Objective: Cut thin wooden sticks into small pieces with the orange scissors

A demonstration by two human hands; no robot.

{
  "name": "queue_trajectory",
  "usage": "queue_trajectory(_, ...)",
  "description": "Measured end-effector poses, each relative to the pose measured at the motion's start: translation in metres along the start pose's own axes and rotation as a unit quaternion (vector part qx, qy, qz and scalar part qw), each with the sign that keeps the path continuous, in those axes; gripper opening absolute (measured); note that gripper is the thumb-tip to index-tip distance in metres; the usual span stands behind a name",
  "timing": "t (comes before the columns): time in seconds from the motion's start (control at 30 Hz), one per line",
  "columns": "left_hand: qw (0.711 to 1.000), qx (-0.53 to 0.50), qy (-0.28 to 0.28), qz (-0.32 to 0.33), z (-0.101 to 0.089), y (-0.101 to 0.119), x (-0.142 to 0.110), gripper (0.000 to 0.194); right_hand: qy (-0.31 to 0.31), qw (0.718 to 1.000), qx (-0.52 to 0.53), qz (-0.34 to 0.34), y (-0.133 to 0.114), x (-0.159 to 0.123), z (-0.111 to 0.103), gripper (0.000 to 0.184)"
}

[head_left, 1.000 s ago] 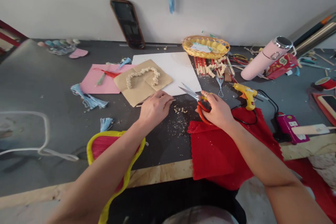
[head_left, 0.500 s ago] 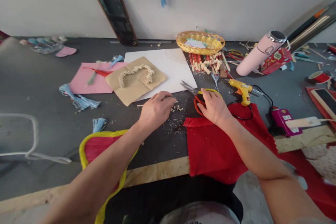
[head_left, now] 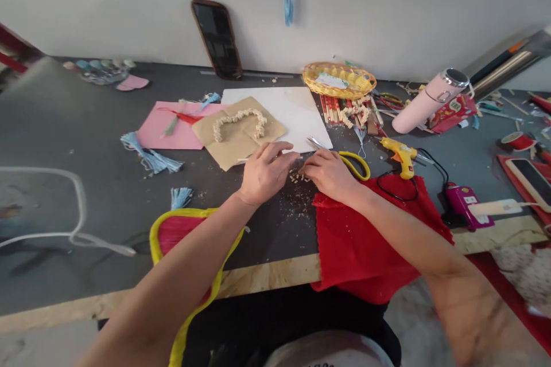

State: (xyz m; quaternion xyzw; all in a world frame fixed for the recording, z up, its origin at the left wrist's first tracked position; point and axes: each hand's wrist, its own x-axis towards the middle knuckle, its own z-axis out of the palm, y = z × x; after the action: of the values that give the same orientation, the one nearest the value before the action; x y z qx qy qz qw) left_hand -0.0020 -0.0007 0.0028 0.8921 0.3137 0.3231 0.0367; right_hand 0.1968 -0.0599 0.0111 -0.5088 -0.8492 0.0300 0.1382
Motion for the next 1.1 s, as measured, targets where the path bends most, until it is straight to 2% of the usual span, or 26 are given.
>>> queue_trajectory(0.17, 1.0, -0.018, 0.007, 0.011, 0.001, -0.001, 0.0, 0.027, -0.021, 1.0, -0.006, 0.006, 0.001, 0.011, 0.0, 0.015)
queue_trajectory(0.3, 0.999, -0.028, 0.014, 0.008, 0.001, -0.002, 0.0, 0.027, -0.003, 1.0, -0.006, -0.027, 0.0, 0.009, -0.004, 0.016)
queue_trajectory(0.4, 0.999, -0.024, 0.024, 0.008, 0.001, -0.003, 0.0, 0.026, 0.046, 0.998, 0.049, -0.012, -0.003, -0.003, -0.008, 0.016)
queue_trajectory(0.5, 0.999, -0.014, 0.025, 0.022, 0.0, -0.001, 0.0, 0.026, 0.123, 0.986, 0.114, 0.011, -0.004, -0.019, -0.008, 0.014)
queue_trajectory(0.63, 0.999, -0.01, -0.017, 0.032, -0.006, 0.012, 0.003, 0.027, 0.225, 0.96, 0.162, 0.026, 0.003, -0.031, -0.001, 0.015)
queue_trajectory(0.7, 0.999, -0.035, -0.023, 0.005, -0.011, 0.022, 0.007, 0.026, 0.251, 0.951, 0.176, 0.037, 0.007, -0.031, 0.0, 0.014)
queue_trajectory(0.77, 0.992, -0.102, -0.022, -0.066, -0.017, 0.035, 0.011, 0.024, 0.259, 0.946, 0.187, 0.047, 0.009, -0.03, -0.002, 0.014)
queue_trajectory(0.8, 0.98, -0.159, -0.037, -0.114, -0.02, 0.041, 0.013, 0.023, 0.258, 0.945, 0.194, 0.05, 0.009, -0.03, -0.004, 0.015)
queue_trajectory(0.83, 0.955, -0.234, -0.061, -0.171, -0.023, 0.047, 0.015, 0.023, 0.256, 0.944, 0.202, 0.053, 0.007, -0.031, -0.005, 0.015)
queue_trajectory(0.93, 0.816, -0.463, -0.131, -0.319, -0.026, 0.059, 0.017, 0.026, 0.253, 0.938, 0.23, 0.053, 0.001, -0.035, -0.01, 0.013)
queue_trajectory(1.0, 0.733, -0.548, -0.158, -0.372, -0.023, 0.062, 0.016, 0.028, 0.253, 0.935, 0.244, 0.05, -0.004, -0.037, -0.012, 0.011)
queue_trajectory(1.1, 0.655, -0.61, -0.178, -0.41, -0.016, 0.06, 0.011, 0.031, 0.263, 0.926, 0.268, 0.042, -0.009, -0.039, -0.013, 0.01)
